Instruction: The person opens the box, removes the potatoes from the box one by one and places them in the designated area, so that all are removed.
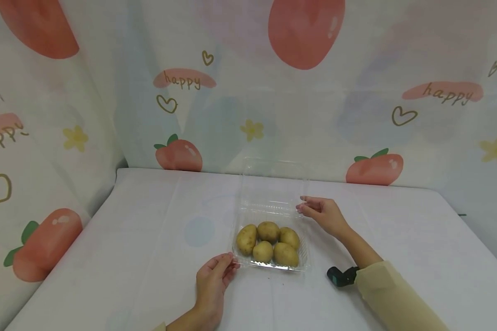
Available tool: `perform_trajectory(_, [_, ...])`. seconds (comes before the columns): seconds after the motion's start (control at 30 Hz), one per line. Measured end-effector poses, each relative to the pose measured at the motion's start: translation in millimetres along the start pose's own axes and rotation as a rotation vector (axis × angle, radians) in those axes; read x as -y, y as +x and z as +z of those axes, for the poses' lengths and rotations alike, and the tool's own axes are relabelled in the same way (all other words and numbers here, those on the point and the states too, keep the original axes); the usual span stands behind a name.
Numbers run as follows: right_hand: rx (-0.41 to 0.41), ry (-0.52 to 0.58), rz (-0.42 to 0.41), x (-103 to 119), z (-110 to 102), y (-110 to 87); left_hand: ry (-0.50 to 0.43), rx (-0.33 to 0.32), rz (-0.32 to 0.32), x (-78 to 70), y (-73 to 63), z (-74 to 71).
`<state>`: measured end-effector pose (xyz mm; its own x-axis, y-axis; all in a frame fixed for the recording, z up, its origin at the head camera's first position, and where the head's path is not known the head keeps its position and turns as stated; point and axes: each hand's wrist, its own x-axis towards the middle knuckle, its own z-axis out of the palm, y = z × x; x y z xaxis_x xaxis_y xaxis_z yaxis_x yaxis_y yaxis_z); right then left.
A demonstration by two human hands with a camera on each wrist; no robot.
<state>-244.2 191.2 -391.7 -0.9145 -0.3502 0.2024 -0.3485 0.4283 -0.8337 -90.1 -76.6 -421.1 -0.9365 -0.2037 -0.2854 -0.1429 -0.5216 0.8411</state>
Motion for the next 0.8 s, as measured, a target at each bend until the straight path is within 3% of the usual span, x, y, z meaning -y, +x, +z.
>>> perform_trajectory(0.8, [0.072, 0.051, 0.107, 0.3, -0.9, 7.0, 0.038, 0.02, 0.006, 1.6, 0.5, 0.0])
